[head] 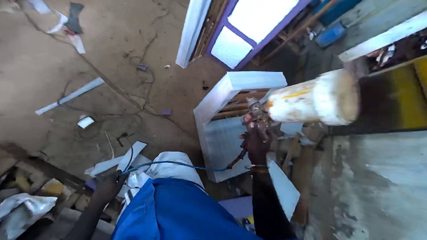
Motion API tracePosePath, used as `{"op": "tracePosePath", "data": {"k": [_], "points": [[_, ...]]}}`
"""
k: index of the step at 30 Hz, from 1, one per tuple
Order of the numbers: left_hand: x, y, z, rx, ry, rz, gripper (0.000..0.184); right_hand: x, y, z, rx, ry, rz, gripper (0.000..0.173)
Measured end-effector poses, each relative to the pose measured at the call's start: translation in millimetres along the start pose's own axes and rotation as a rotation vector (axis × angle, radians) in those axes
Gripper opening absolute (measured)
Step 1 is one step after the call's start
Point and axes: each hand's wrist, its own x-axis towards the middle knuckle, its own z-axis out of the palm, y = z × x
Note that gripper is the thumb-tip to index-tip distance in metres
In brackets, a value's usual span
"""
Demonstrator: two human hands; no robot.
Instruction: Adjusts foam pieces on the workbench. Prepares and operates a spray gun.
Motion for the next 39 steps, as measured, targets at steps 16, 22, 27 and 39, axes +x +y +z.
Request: {"op": "tracePosePath", "data": {"k": [16, 22, 27, 39], "points": [[-44, 250, 109, 0.23, -0.285, 0.122, 0.071, 65, 268, -125, -0.426, -0.299, 0.385, 0.043], [-43, 258, 111, 0.242, -0.281, 0.087, 0.052, 76, 294, -128, -0.477, -0.21, 0.266, 0.044], [-40, 271, 111, 0.241, -0.284, 0.046, 0.05, 93, 308, -126, -0.433, -0.131, 0.281, 0.049], [-37, 281, 120, 0.229, -0.285, 0.038, 0.046, 97, 326, -143, -0.325, -0.047, 0.327, 0.047]]}}
